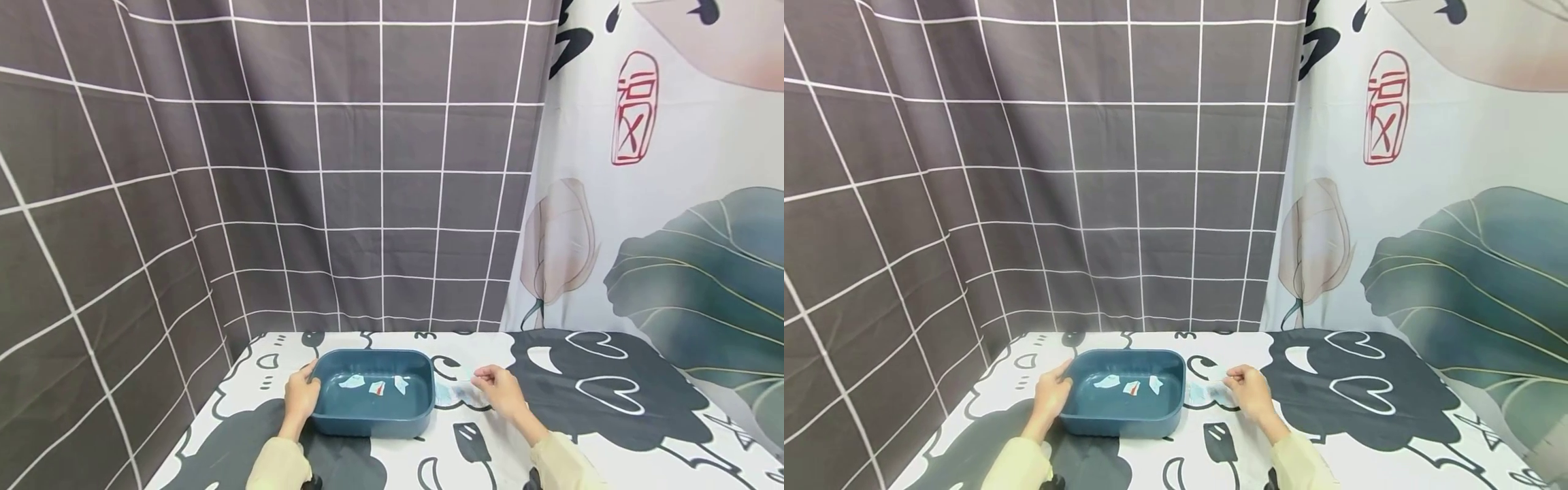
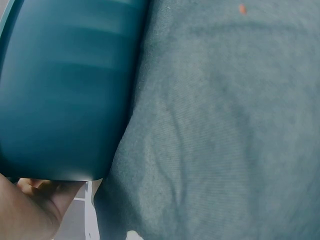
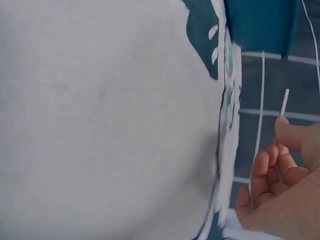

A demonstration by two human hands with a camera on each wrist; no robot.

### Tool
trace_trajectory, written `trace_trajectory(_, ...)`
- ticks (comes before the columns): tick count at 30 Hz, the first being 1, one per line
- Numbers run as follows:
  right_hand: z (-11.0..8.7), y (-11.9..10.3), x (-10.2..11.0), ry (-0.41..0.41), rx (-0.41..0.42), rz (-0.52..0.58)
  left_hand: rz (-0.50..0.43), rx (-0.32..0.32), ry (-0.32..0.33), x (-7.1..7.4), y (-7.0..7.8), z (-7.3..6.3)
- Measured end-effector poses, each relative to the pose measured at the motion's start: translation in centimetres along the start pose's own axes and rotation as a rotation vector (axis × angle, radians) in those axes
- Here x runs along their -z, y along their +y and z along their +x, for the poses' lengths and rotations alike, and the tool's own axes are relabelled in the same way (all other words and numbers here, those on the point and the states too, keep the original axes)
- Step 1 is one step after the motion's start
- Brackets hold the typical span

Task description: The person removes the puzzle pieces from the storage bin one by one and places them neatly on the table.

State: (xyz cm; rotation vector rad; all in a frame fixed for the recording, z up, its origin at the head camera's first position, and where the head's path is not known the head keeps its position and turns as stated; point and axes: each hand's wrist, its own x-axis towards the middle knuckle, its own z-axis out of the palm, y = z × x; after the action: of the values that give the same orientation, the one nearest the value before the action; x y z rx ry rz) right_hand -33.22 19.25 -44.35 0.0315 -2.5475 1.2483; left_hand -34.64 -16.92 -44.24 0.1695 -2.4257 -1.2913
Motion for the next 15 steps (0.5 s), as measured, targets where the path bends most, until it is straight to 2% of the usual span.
trace_trajectory(5,-0.1,2.2,1.0,-0.048,-0.113,-0.032,0.000,0.004,-0.014,0.2,-0.1,0.0)
trace_trajectory(9,-0.2,3.2,1.1,-0.072,-0.146,-0.091,0.001,0.011,-0.024,0.3,-0.3,0.0)
trace_trajectory(15,-0.2,3.1,1.3,-0.084,-0.161,-0.167,0.003,0.009,-0.031,0.3,0.1,0.0)
